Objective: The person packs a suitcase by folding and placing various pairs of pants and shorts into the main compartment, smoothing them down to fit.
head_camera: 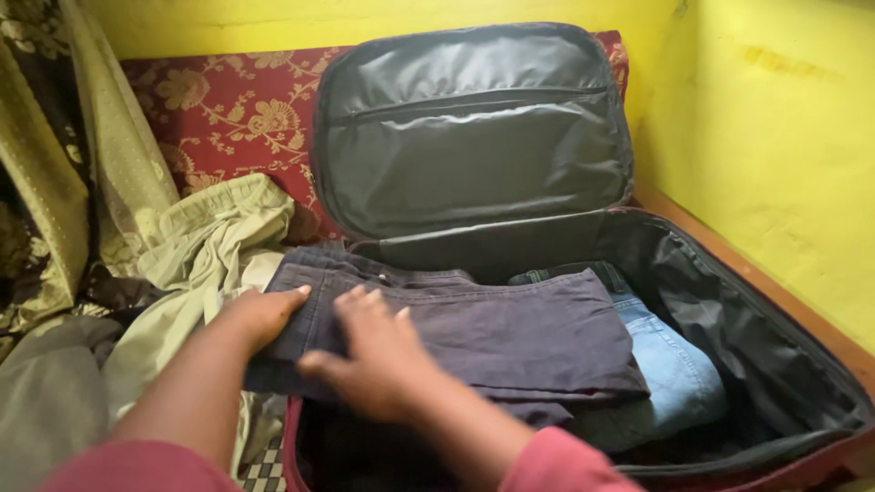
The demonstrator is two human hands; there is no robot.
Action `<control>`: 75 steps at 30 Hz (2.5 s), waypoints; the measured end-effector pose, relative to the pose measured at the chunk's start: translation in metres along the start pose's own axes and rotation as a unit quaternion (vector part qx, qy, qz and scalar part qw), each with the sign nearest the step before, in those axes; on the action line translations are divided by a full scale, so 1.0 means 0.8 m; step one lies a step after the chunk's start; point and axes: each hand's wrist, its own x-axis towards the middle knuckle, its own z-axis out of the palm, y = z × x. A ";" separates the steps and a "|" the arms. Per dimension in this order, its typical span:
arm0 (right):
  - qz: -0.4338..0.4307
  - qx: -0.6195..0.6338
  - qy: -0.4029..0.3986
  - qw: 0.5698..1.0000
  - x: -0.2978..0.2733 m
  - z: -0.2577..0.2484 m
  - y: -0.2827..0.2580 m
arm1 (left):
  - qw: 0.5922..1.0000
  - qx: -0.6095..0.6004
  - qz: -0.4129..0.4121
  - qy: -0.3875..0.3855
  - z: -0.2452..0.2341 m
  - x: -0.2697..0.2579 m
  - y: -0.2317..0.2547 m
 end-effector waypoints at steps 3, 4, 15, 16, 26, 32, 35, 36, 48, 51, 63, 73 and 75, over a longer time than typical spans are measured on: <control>0.028 -0.007 -0.084 0.996 -0.002 0.031 -0.041 | 0.999 0.027 -0.026 0.036 0.002 -0.016 0.011; 0.022 -0.043 -0.030 0.998 -0.003 0.039 -0.048 | 0.997 0.030 -0.033 0.065 -0.001 -0.027 0.019; 0.001 -0.168 0.261 0.951 0.028 0.083 -0.060 | 0.993 0.019 0.017 0.117 -0.063 -0.080 0.053; -0.017 -0.141 0.268 0.953 0.023 0.069 -0.059 | 0.991 0.009 0.046 0.126 -0.068 -0.074 0.054; -0.056 0.160 0.288 0.943 0.036 -0.117 -0.045 | 0.847 -0.515 0.121 0.055 -0.086 -0.092 0.101; -0.088 0.360 0.097 0.924 0.013 -0.249 -0.024 | 0.779 -0.539 0.317 -0.053 -0.089 -0.143 0.145; -0.075 0.425 0.061 0.900 -0.006 -0.311 -0.032 | 0.751 -0.562 0.332 -0.104 -0.090 -0.162 0.166; -0.075 0.420 0.066 0.902 -0.012 -0.332 -0.034 | 0.750 -0.562 0.323 -0.133 -0.094 -0.168 0.172; -0.051 0.406 0.066 0.910 -0.034 -0.478 -0.052 | 0.700 -0.609 0.335 -0.162 -0.188 -0.265 0.276; -0.092 0.375 0.101 0.917 -0.041 -0.467 -0.032 | 0.715 -0.610 0.314 -0.135 -0.189 -0.273 0.294; -0.289 0.453 0.321 0.780 0.040 -0.463 -0.068 | 0.680 -0.618 0.383 0.094 -0.231 -0.245 0.319; -0.122 0.486 0.196 0.843 -0.043 -0.355 -0.023 | 0.735 -0.461 0.409 -0.282 -0.192 -0.218 0.148; -0.076 0.496 0.184 0.845 -0.058 -0.341 -0.009 | 0.756 -0.456 0.354 -0.309 -0.172 -0.226 0.117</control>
